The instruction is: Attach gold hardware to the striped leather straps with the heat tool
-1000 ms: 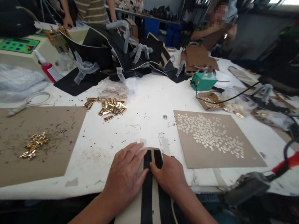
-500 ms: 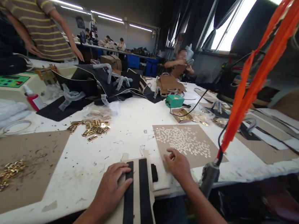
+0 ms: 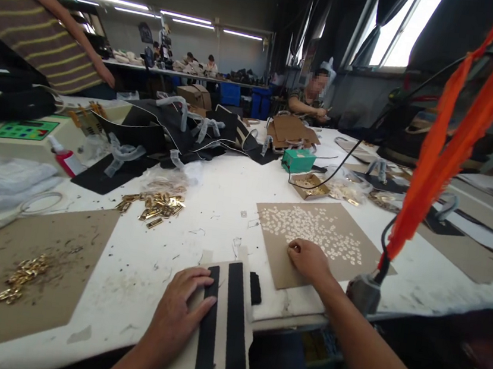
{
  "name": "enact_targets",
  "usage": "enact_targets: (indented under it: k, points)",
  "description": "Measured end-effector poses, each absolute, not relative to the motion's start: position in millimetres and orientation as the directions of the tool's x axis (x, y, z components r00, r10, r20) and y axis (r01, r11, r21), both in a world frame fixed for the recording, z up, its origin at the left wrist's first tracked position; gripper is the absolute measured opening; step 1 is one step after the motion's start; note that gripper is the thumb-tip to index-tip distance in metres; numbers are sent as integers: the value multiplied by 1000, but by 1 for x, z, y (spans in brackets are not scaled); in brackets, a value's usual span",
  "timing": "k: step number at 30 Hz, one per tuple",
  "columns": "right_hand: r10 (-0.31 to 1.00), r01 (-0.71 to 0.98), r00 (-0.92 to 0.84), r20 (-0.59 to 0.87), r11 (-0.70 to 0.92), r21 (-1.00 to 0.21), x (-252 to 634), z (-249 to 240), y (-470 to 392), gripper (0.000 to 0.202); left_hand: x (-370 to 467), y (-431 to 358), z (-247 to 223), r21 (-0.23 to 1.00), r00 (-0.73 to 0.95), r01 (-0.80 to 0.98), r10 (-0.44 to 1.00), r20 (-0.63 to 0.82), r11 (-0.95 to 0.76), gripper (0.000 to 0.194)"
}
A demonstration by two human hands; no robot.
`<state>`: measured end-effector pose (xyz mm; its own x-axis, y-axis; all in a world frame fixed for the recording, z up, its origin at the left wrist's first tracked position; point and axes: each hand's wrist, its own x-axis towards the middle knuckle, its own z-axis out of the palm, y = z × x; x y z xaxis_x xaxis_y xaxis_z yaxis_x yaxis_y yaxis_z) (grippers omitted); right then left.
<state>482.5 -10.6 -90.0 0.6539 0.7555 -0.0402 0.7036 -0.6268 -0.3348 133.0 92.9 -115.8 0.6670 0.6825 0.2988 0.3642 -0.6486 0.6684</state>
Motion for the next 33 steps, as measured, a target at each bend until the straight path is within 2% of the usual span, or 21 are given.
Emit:
enact_targets:
  k: [6, 11, 14, 16, 18, 22, 24, 27, 33]
  points:
    - [804, 751, 583, -112, -587, -301, 490, -86, -10, 19, 134, 85, -107, 688, 669, 358, 687, 283, -631, 23]
    - [844, 839, 527, -99, -535, -98, 489, -82, -8, 27, 136, 79, -102, 702, 662, 362, 699, 270, -613, 26]
    - [877, 876, 474, -77, -479, -59, 489, -81, -10, 26, 136, 78, -101, 718, 661, 353, 703, 263, -600, 27]
    - [905, 901, 421, -57, -425, -91, 486, -80, -13, 25, 137, 77, -101, 729, 656, 344, 707, 265, -592, 27]
    - [942, 925, 335, -28, -334, -183, 475, -80, -16, 25, 137, 76, -102, 735, 649, 341, 713, 267, -586, 29]
    - [997, 842, 75, 11, -57, -537, 426, -79, -18, 26, 136, 73, -103, 739, 640, 339, 718, 273, -583, 31]
    - [1000, 762, -8, 27, 24, -647, 396, -79, -17, 24, 136, 73, -103, 735, 641, 338, 716, 277, -587, 31]
    - [998, 731, -28, 49, 54, -681, 359, -79, -10, 20, 137, 72, -102, 727, 643, 339, 711, 284, -597, 32]
    - [1000, 769, 9, 27, 10, -640, 330, -72, 6, 13, 138, 74, -100, 728, 642, 325, 706, 298, -604, 32]
